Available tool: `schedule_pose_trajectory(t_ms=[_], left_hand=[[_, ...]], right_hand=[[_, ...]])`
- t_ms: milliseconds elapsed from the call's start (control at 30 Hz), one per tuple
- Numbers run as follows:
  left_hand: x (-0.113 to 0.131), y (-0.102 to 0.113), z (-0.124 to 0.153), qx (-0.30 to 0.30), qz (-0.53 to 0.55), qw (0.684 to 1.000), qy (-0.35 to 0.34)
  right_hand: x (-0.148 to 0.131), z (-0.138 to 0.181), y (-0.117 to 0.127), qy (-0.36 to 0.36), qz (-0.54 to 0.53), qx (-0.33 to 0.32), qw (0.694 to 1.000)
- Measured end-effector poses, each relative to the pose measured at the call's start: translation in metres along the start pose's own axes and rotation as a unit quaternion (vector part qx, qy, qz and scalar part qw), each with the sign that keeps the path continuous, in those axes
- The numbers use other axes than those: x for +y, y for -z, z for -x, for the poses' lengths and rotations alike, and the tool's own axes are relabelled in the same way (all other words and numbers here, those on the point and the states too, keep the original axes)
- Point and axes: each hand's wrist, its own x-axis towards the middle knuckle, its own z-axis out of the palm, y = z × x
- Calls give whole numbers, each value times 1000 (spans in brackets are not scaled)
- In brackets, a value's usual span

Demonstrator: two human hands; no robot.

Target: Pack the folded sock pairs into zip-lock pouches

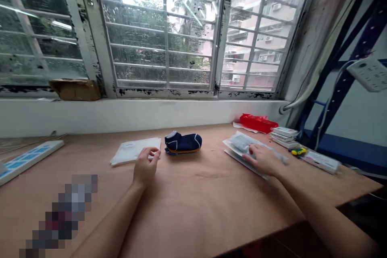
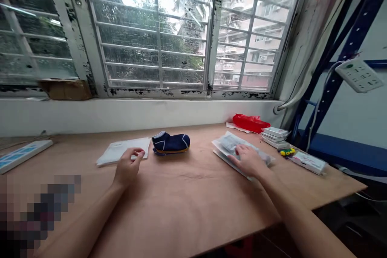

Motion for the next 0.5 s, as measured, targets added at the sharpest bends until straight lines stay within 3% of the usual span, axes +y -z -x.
schedule_pose_trajectory(t_ms=[133,300,500], left_hand=[[-8,-3,0,-39,-11,999,4],[-19,-3,2,-82,-43,996,5],[-21,-4,5,-87,-52,995,-7]], right_hand=[[9,-20,1,-11,19,74,997],[13,-32,-30,-34,44,-5,998],[56,-38,-38,24,48,-4,999]])
